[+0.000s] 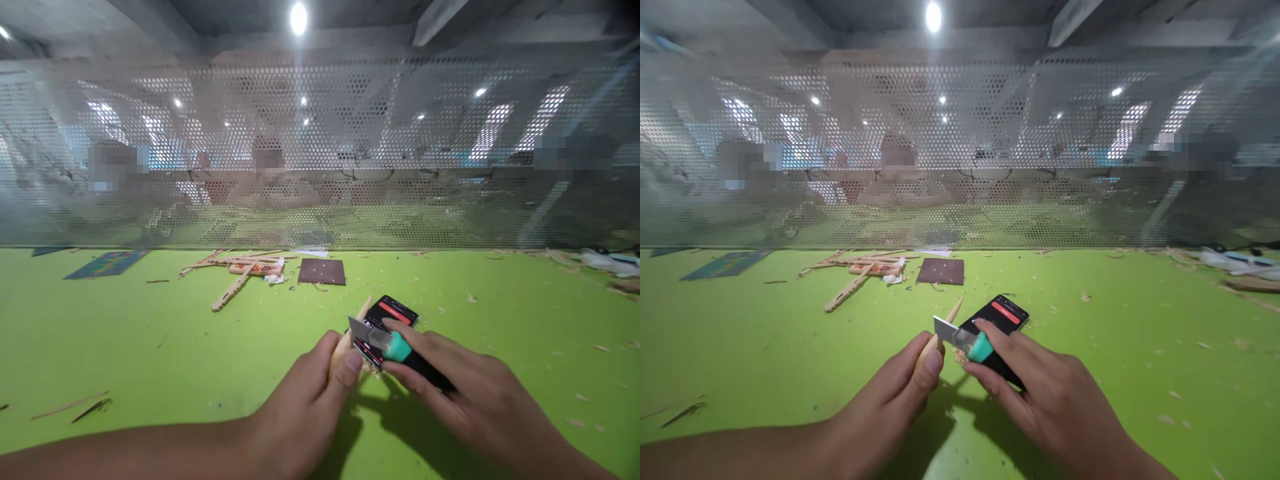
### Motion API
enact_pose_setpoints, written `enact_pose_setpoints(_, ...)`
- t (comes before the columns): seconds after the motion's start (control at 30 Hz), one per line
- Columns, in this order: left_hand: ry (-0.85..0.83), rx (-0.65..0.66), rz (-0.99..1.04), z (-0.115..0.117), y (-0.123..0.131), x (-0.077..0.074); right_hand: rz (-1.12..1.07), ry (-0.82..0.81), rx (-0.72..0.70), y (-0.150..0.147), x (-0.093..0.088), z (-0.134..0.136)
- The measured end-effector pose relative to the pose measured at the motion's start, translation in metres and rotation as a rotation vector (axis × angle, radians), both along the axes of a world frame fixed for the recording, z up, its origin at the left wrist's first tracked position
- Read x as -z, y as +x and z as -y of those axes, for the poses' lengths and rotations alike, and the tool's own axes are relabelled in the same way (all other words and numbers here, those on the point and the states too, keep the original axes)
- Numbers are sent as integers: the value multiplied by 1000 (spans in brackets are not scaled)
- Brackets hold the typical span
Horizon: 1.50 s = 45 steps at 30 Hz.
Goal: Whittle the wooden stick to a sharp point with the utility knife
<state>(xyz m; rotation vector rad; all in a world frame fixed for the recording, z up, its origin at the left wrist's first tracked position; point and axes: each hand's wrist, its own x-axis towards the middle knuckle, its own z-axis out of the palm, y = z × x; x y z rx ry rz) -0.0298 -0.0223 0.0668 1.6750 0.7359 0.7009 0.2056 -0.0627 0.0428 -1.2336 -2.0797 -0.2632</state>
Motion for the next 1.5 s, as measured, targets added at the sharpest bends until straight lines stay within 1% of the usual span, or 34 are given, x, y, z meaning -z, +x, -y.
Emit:
enact_pose_setpoints(0.13, 16, -35, -78, 2, -3, -1, -36, 12, 42, 4, -4, -6)
enact_pose_setpoints(0.2, -30, -12, -95, 2, -4, 0, -23, 3, 56, 3, -6, -7)
enact_pose_setpoints(0.27, -115, 17, -97, 0, -4, 3, 4, -4, 45, 1, -6, -8)
enact_pose_setpoints(0.33, -185, 37, -97, -3, -4, 6, 40, -13, 13, -1, -6, -8)
enact_pose_setpoints(0.4, -208, 42, -91, -4, -4, 9, 59, -40, -42, -2, -5, -7)
enact_pose_setpoints(0.53, -145, 84, 66, -5, -1, 11, 56, -104, -186, -4, -4, -4)
enact_pose_setpoints(0.63, -126, 112, 120, -4, 0, 11, 63, -134, -228, -5, -2, -3)
enact_pose_setpoints(0.77, -44, 104, 80, -4, 0, 11, 73, -107, -167, -6, 3, 0)
enact_pose_setpoints(0.9, 28, 99, 47, -5, -2, 14, 104, -78, -108, -10, 6, 4)
enact_pose_setpoints(1.1, 64, 81, 25, -6, -2, 18, 148, -22, -68, -16, -2, 8)
enact_pose_setpoints(1.23, 61, 81, 58, -5, -2, 19, 146, -17, -35, -18, 0, 10)
enact_pose_setpoints(1.4, 96, 72, 27, 0, -4, 15, 117, 11, -4, -21, 2, 15)
enact_pose_setpoints(1.5, 133, 113, 61, 3, -5, 11, 141, 32, -32, -18, -2, 16)
